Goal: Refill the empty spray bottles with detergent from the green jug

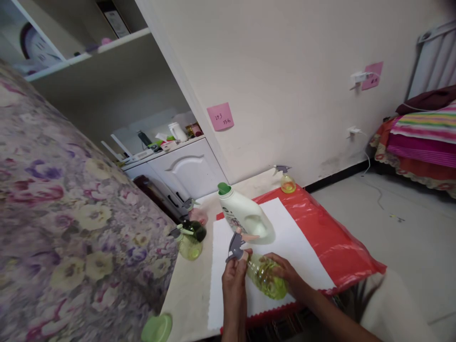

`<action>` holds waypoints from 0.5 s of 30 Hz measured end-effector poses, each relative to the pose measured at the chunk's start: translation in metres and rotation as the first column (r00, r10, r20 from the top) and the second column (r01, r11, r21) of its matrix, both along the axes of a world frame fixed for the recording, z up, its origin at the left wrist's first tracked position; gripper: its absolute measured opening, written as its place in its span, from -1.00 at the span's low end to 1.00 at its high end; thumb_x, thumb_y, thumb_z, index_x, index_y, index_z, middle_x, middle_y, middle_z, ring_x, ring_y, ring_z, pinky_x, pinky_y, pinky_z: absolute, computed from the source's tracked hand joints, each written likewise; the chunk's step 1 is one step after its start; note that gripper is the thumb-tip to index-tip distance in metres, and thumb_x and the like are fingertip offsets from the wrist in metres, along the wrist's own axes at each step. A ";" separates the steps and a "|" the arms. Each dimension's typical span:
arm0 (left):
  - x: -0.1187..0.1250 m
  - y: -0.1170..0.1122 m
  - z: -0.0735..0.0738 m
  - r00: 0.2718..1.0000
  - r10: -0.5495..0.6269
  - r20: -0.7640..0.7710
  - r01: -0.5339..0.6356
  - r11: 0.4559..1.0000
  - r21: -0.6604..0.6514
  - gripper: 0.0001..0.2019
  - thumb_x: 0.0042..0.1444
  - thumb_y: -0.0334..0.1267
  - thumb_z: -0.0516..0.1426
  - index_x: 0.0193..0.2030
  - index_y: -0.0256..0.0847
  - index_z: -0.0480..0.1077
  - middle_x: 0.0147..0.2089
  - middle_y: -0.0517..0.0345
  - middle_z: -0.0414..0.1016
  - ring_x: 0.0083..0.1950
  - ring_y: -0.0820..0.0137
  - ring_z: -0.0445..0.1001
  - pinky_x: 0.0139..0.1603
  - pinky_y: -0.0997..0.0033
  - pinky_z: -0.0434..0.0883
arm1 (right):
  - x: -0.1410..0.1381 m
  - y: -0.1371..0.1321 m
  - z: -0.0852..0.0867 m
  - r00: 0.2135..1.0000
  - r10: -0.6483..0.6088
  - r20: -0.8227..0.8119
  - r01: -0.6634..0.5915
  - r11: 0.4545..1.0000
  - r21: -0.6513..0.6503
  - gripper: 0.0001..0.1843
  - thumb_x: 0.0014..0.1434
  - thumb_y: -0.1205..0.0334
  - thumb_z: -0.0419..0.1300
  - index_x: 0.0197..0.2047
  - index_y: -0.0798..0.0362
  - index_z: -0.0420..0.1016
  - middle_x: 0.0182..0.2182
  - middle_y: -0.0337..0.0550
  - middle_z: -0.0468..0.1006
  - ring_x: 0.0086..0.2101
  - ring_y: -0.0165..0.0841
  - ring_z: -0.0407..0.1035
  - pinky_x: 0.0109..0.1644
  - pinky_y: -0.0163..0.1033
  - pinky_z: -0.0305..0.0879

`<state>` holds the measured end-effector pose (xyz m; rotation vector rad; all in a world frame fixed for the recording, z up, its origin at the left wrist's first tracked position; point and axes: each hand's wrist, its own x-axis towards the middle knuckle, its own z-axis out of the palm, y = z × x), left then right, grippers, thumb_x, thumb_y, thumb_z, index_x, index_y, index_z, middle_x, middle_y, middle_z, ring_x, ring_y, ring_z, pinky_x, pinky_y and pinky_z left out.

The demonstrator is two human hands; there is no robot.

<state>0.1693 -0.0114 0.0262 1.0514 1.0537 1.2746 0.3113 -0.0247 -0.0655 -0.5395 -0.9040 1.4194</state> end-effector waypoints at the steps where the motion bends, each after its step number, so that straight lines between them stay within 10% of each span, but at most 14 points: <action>1: 0.000 -0.001 0.001 1.000 -0.020 0.007 0.020 1.000 0.004 -0.58 -0.05 -0.04 0.29 -0.11 -0.29 0.53 -0.12 -0.05 0.59 -0.08 0.22 0.52 -0.04 0.31 0.38 | 0.000 0.000 0.000 1.000 0.017 -0.020 -0.017 1.000 -0.011 -0.57 0.02 -0.05 0.27 -0.10 0.04 0.50 -0.29 -0.14 0.56 -0.29 -0.24 0.43 -0.19 -0.17 0.32; 15: 0.012 -0.004 0.004 0.987 -0.120 0.109 0.114 0.992 0.059 -0.42 0.08 -0.12 0.24 0.24 -0.16 0.31 0.12 -0.08 0.51 0.18 0.17 0.41 0.25 0.15 0.23 | -0.001 0.002 0.001 0.994 0.039 -0.103 -0.045 0.997 -0.059 -0.63 0.06 -0.03 0.24 -0.15 0.03 0.52 -0.31 -0.10 0.59 -0.30 -0.23 0.46 -0.21 -0.18 0.32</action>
